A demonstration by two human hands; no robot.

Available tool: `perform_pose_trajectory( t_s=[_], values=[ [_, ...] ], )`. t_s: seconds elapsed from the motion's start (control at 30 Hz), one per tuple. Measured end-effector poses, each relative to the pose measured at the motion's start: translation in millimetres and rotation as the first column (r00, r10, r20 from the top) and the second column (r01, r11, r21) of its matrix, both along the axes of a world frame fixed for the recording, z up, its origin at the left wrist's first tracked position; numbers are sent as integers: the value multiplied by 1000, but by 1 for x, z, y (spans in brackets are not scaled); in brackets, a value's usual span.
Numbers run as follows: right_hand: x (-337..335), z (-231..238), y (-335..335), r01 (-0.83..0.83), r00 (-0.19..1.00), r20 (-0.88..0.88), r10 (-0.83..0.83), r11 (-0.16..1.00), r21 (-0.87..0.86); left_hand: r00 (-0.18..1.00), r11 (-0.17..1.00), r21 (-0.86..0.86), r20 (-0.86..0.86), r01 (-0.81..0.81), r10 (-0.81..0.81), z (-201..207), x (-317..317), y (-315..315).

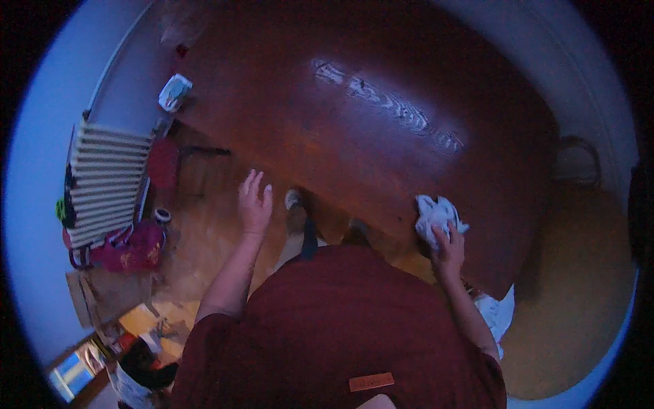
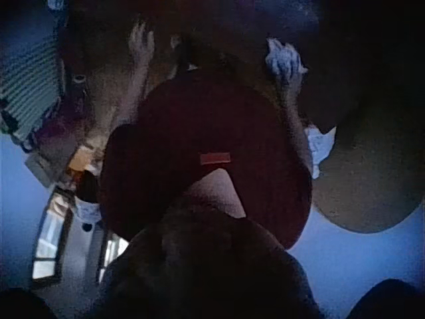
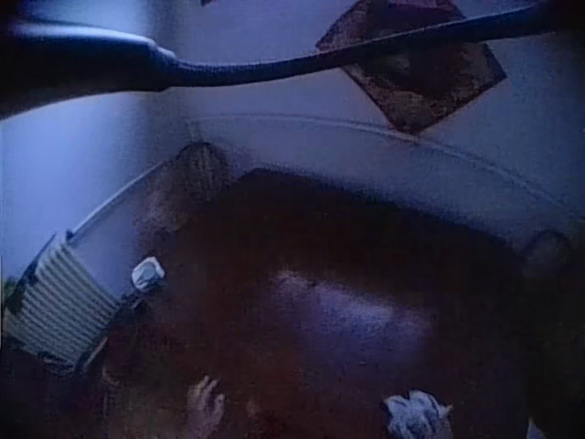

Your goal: The person wipes a wooden table surface with a white cloth, moving the cloth in circular and back-and-forth motions across the tabletop. The person occasionally shifts position to reach different areas of the table while maintaining contact with the cloth.

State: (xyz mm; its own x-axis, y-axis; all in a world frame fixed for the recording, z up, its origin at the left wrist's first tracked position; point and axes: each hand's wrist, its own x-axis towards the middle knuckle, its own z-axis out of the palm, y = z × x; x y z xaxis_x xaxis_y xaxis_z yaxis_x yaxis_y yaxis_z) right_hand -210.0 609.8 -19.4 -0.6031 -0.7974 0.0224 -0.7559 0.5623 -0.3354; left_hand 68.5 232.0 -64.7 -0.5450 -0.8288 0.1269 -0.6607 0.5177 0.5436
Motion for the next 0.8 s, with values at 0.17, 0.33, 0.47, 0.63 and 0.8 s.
perform_pose_trajectory(
  t_s=[0.17,0.33,0.47,0.63,0.8],
  values=[
    [11,10,-58,-150,978,143,152,988,-28,930,813,557,-183,-168,317,-26,20,62],
    [37,-12,-218,-437,894,51,445,891,-120,993,935,350,-74,-59,90,-38,70,75],
    [32,-12,-202,-478,872,23,489,861,-172,980,868,458,138,-193,145,-47,132,80],
    [11,1,-41,-311,950,31,310,950,32,931,813,462,246,-356,268,-64,204,120],
    [24,-6,-89,-323,945,-34,324,946,41,885,796,470,436,-381,166,-69,244,141]
  ],
)
